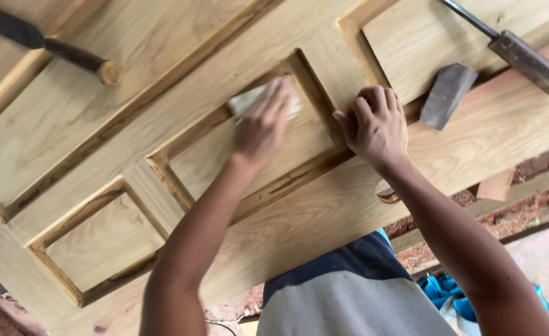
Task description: The person sands the surface and internal panels of a large wooden door using pieces of sandpaper by hand.
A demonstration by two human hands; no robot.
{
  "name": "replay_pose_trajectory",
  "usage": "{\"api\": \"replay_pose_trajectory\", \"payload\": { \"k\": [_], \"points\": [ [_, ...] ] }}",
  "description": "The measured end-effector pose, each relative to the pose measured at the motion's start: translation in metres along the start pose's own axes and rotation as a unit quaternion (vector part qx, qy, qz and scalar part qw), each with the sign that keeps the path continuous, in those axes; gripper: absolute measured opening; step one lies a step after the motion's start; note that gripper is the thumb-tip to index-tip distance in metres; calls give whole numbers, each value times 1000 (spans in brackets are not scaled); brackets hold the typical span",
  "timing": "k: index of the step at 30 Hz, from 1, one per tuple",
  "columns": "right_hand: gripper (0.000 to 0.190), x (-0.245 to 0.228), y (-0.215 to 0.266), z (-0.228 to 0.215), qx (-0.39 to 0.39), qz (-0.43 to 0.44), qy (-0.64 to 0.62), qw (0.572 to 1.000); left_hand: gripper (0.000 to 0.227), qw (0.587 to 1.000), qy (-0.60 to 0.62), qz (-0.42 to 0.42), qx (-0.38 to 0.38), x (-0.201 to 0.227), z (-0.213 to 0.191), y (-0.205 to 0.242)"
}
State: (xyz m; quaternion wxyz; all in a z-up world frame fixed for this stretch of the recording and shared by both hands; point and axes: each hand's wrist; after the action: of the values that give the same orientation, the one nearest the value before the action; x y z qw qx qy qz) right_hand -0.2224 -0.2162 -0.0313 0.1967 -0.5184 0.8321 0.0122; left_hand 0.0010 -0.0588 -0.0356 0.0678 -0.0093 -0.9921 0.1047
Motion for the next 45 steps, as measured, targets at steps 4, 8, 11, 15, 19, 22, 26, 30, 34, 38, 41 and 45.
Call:
{"api": "replay_pose_trajectory", "payload": {
  "k": [4, 8, 11, 15, 19, 22, 26, 30, 34, 38, 41, 45],
  "points": [
    [36, 1, 2, -4, -10, 3, 5, 1000, 33, 999, 14, -5, -42, -1, -21, 18],
    [40, -2, -2, -3, -6, 21, 27, 999, 33, 998, -1, -3, -63, -15, -40, 77],
    [36, 1, -1, 0, -15, 24, 41, 999, 33, 999, 44, 21, -1, 1, -14, -11],
    [34, -2, 2, -5, -32, 22, 20, 999, 30, 999, 43, 14, -11, 0, -22, 9],
    [36, 0, -3, -7, -7, 11, 8, 1000, 29, 999, 22, -11, -21, -10, -45, 70],
    [36, 0, 5, -4, -17, 18, 19, 1000, 28, 1000, 30, -8, -1, 10, -34, 14],
    [35, 2, 0, -3, -6, 10, 17, 1000, 34, 997, 54, 18, -48, 13, -18, -29],
    [32, 3, -8, -10, 8, -3, -9, 1000, 30, 998, 35, 19, -50, 9, -52, 50],
    [33, 0, 8, -2, -10, 9, 11, 1000, 28, 997, 71, 1, -44, 42, -19, 16],
    [30, 3, 0, -4, -4, 2, 7, 1000, 30, 993, 107, 25, -46, 36, -7, -1],
    [26, 2, 2, -5, -12, 28, 13, 999, 30, 993, 62, 15, -95, 26, -53, 81],
    [33, -6, -3, -14, -45, 73, 26, 996, 28, 994, 53, 24, -90, 38, -35, 47]
  ]
}}
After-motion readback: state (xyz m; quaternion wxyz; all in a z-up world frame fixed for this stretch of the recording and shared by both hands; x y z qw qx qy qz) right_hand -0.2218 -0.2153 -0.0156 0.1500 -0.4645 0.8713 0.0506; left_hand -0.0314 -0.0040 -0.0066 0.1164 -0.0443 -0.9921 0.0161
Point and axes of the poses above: each hand's wrist, its own y-axis away from the middle knuckle, its own z-axis out of the palm, x = y × z, and after that the axes turned 15 degrees about -x, right-handed
